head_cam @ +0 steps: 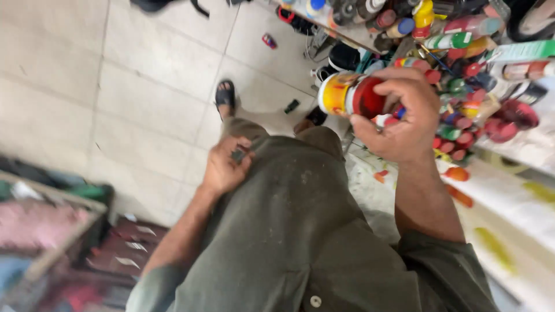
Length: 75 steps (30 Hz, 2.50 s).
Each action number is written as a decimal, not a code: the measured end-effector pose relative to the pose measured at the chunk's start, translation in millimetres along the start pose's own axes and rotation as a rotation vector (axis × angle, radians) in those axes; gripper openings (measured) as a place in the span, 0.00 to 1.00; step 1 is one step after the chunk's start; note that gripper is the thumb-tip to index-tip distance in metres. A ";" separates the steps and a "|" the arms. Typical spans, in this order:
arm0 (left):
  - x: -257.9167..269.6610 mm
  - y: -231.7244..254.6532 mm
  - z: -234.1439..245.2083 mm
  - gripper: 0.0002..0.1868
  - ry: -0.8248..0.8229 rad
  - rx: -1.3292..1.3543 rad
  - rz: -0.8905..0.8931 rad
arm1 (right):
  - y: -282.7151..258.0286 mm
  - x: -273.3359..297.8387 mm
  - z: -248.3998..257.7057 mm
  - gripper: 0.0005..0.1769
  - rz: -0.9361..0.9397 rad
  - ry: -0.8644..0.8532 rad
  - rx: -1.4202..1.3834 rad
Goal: The person retrieves a pair of brown leather shoes from a shelf and places them on a workbench. They then walk to a storage area to gather supplies, including a small box and a can of red shoe polish. Returning to the workbench, the person opens the polish can and uses a sponge to apply the red polish to the shoes.
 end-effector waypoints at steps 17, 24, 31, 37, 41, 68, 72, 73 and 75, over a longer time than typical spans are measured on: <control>-87.2 -4.1 50.8 0.42 -0.742 0.017 -0.544 | -88.1 148.4 -236.2 0.33 -0.616 0.407 -0.111; -62.8 -91.0 55.0 0.36 -0.715 -0.143 -0.525 | 88.4 380.4 -374.8 0.29 -1.706 -0.184 -0.084; -99.1 -230.8 -30.9 0.39 -0.936 -0.204 -0.414 | 252.6 543.1 -483.5 0.27 -1.924 0.126 -0.126; -212.7 -446.7 -161.5 0.39 -0.922 -0.248 -0.499 | 410.3 606.8 -526.7 0.28 -1.794 0.042 0.062; -298.0 -564.4 -258.6 0.38 -0.769 -0.345 -0.737 | 486.9 630.1 -547.6 0.29 -1.667 -0.105 0.252; -402.2 -729.5 -352.4 0.40 -0.942 -0.672 -0.276 | 613.2 597.0 -564.1 0.33 -1.749 -0.055 0.475; -386.7 -722.6 -328.5 0.38 -0.752 -0.353 -0.570 | 654.2 553.2 -524.0 0.32 -1.552 0.260 0.526; -385.7 -709.6 -321.8 0.37 -0.769 -0.332 -0.550 | 654.2 515.7 -509.2 0.32 -1.505 0.224 0.537; -383.5 -687.0 -309.9 0.36 -0.776 -0.315 -0.539 | 669.4 475.0 -488.2 0.32 -1.447 0.197 0.547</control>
Point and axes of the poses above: each hand's wrist, its own x-axis away from the middle knuckle, its own z-axis out of the back of the hand, y = z × x, the point moved 6 cm from there along -x, towards the middle knuckle, and after that the axes turned 2 degrees about z, right-handed, at the moved point
